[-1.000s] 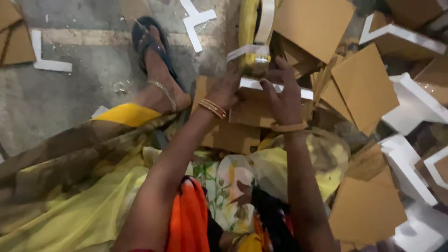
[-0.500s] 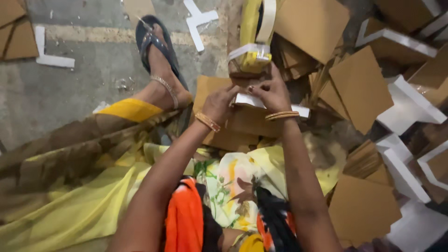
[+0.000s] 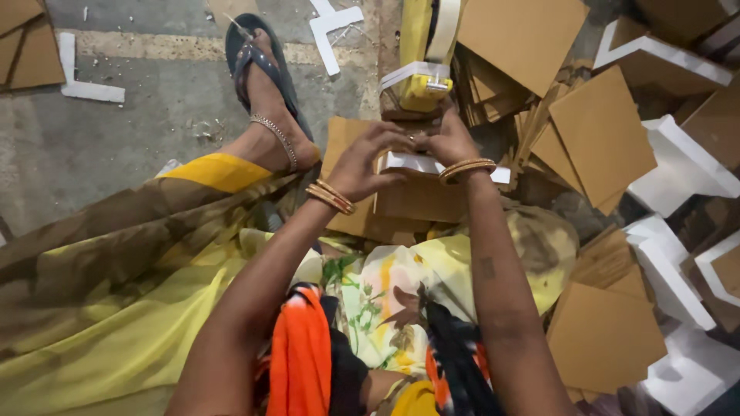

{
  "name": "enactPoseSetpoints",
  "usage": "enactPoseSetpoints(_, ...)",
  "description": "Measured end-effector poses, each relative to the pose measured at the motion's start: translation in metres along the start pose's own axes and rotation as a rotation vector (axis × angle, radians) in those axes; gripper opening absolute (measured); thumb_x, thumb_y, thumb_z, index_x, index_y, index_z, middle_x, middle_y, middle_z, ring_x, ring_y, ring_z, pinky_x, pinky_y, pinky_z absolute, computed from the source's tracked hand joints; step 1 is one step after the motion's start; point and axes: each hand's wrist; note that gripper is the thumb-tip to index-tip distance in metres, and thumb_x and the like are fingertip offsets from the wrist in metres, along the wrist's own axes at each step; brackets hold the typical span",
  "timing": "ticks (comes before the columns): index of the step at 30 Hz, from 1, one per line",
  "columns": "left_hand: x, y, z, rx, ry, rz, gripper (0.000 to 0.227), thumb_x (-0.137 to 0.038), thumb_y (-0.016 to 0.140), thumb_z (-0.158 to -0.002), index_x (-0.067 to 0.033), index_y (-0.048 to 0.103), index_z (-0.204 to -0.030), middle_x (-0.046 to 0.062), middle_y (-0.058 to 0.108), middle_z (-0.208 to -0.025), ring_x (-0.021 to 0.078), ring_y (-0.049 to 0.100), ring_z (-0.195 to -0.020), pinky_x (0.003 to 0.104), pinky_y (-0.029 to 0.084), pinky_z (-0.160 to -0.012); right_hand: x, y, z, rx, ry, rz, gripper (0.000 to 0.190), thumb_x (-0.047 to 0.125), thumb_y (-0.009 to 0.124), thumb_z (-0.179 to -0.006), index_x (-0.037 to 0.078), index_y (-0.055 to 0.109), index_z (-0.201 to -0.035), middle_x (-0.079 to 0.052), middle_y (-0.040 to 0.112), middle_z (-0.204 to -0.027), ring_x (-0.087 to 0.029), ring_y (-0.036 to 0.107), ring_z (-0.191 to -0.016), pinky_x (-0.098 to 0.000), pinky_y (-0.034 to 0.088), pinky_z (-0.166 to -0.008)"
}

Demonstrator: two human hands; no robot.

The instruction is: The person sits on the floor and assembles small cardboard boxes by inserting white foam inserts into the base and folding the flaps. They use a tape dispenser to seal the boxes and place the finished items aside.

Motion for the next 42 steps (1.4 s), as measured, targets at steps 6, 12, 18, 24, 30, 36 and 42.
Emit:
enactPoseSetpoints(6,0.003,0.002,-0.018,0.04,0.064,-0.067,0.05,-0.018,0.091,-0.071,-0.0194,0.072,-0.118,0.012,0.053,-0.146,0.0364,0.05,-0.138,0.048,0.041,-0.116,-0.011,-0.013,-0.01,0.109,-0.005,0.072,0.06,-0.011,0.071,-0.089,-0.004,0.051,-0.145,-0.016,0.072,-0.124,-0.023,0.073,-0.106,-0.0348,0.061,-0.088)
enactPoseSetpoints(12,0.013,0.014,-0.022,0.066,0.028,-0.056,0.054,-0.015,0.09,-0.072,-0.0177,0.071,-0.122,0.014,0.049,-0.152,0.0368,0.046,-0.142,0.047,0.037,-0.12,-0.008,-0.013,-0.012,0.034,0.034,0.039,0.068,-0.005,0.068,-0.086,0.006,0.036,-0.145,-0.013,0.07,-0.118,-0.021,0.072,-0.102,-0.0331,0.061,-0.083)
enactPoseSetpoints(18,0.022,0.023,-0.019,0.034,-0.052,0.047,0.058,-0.008,0.086,-0.069,-0.0158,0.072,-0.124,0.014,0.051,-0.151,0.0356,0.047,-0.143,0.046,0.038,-0.122,-0.008,-0.005,-0.016,0.017,-0.048,0.035,0.064,-0.009,0.069,-0.088,0.003,0.041,-0.144,-0.013,0.07,-0.122,-0.022,0.072,-0.109,-0.0322,0.061,-0.088)
enactPoseSetpoints(24,0.037,0.033,-0.022,0.011,-0.058,0.129,0.051,-0.009,0.087,-0.072,-0.0175,0.073,-0.12,0.01,0.062,-0.142,0.0303,0.057,-0.139,0.042,0.044,-0.123,-0.002,0.001,-0.013,-0.063,0.053,0.151,0.068,-0.007,0.07,-0.087,0.004,0.037,-0.146,-0.015,0.072,-0.119,-0.023,0.074,-0.107,-0.0333,0.062,-0.086)
enactPoseSetpoints(30,0.039,0.021,-0.028,0.11,-0.159,0.065,0.05,-0.022,0.093,-0.071,-0.0172,0.075,-0.118,0.01,0.062,-0.138,0.0321,0.052,-0.139,0.043,0.04,-0.117,0.007,0.001,-0.009,-0.046,0.017,0.125,0.069,-0.008,0.069,-0.085,0.003,0.038,-0.146,-0.015,0.071,-0.123,-0.021,0.073,-0.111,-0.031,0.061,-0.091)
enactPoseSetpoints(36,0.043,0.026,-0.023,0.039,-0.126,0.056,0.049,-0.023,0.093,-0.072,-0.0177,0.075,-0.117,0.005,0.069,-0.133,0.0321,0.054,-0.14,0.045,0.041,-0.118,0.01,0.003,-0.006,-0.042,-0.057,0.153,0.066,-0.006,0.069,-0.086,-0.001,0.04,-0.145,-0.018,0.072,-0.123,-0.023,0.073,-0.112,-0.0338,0.059,-0.093)
enactPoseSetpoints(42,0.053,0.024,-0.002,-0.04,-0.075,-0.338,0.06,-0.017,0.085,-0.057,-0.0087,0.069,-0.114,0.015,0.065,-0.127,0.0408,0.06,-0.116,0.05,0.046,-0.097,0.035,0.016,0.016,-0.188,0.084,0.324,0.066,0.01,0.064,-0.091,0.003,0.034,-0.15,-0.015,0.074,-0.111,-0.02,0.076,-0.099,-0.0326,0.058,-0.086)
Point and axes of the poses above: each hand's wrist, its own z-axis away from the middle knuckle, its own y-axis out of the palm, x = y × z
